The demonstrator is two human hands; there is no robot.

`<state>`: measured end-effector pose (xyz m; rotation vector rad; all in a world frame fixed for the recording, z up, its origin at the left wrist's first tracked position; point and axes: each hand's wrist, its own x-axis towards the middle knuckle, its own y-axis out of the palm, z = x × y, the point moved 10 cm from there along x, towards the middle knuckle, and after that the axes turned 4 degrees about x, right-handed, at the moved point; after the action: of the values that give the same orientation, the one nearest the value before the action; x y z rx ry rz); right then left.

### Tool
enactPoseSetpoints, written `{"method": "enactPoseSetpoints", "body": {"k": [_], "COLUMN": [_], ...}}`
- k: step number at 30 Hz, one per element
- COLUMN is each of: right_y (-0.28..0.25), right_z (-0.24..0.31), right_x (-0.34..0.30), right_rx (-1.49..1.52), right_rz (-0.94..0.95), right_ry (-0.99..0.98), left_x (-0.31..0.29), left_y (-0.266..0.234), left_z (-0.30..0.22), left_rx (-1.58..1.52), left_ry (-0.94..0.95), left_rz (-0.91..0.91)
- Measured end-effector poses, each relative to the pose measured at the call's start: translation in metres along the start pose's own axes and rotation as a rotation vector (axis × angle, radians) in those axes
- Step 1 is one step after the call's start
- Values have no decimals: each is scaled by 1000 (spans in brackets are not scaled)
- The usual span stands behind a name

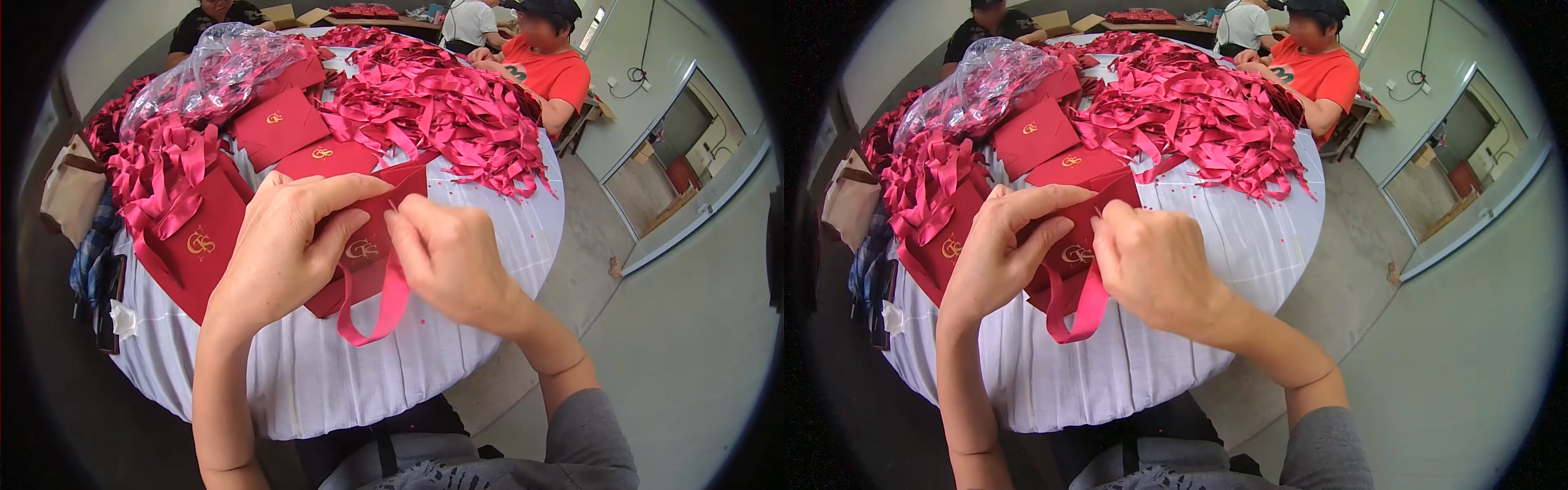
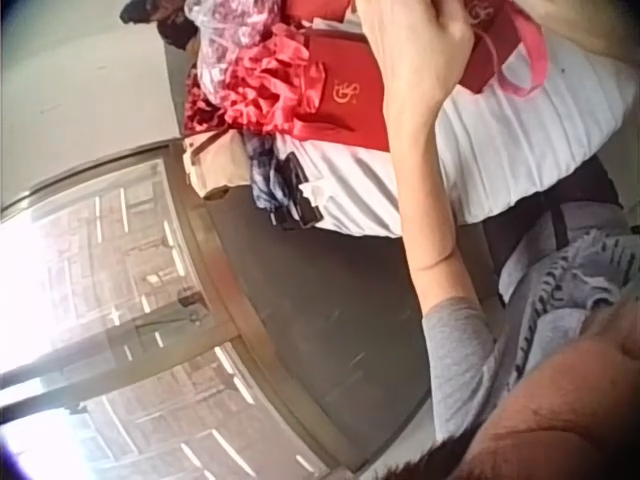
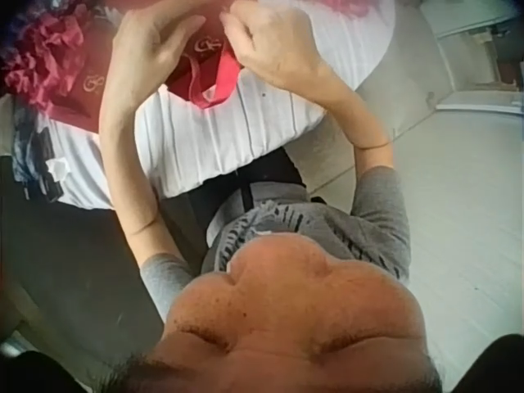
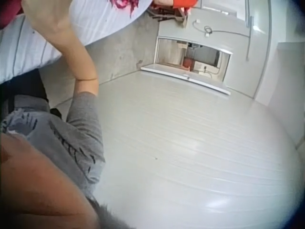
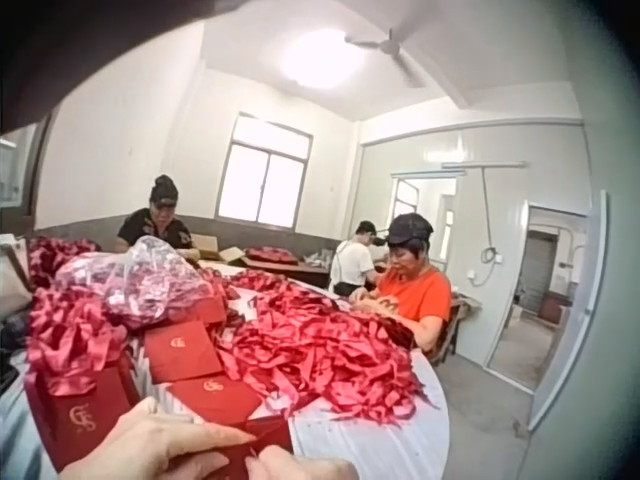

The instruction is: The person threads pink ribbons through pre-punched holes in red paper gift bags by hand to create handles, then ties the ribbons to secure them.

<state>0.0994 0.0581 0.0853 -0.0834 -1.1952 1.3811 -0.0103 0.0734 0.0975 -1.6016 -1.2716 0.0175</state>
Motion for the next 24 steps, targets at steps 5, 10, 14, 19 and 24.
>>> {"method": "enactPoseSetpoints", "body": {"k": [5, 10, 14, 19, 24], "right_y": [11, -9, -19, -30, -26], "right_z": [-25, -17, -21, -7, 0], "right_x": [5, -3, -4, 1, 11], "right_rx": [346, 154, 111, 59, -12], "right_rz": [182, 38, -74, -23, 214], "right_ry": [166, 54, 19, -219, -179], "left_x": [-2, -2, -5, -6, -14], "left_y": [4, 8, 11, 8, 9], "left_z": [-11, -19, -17, -37, -44], "left_rx": [90, 97, 155, 170, 192], "left_ry": [31, 78, 87, 191, 250], "left_rz": [37, 23, 27, -90, -155]}}
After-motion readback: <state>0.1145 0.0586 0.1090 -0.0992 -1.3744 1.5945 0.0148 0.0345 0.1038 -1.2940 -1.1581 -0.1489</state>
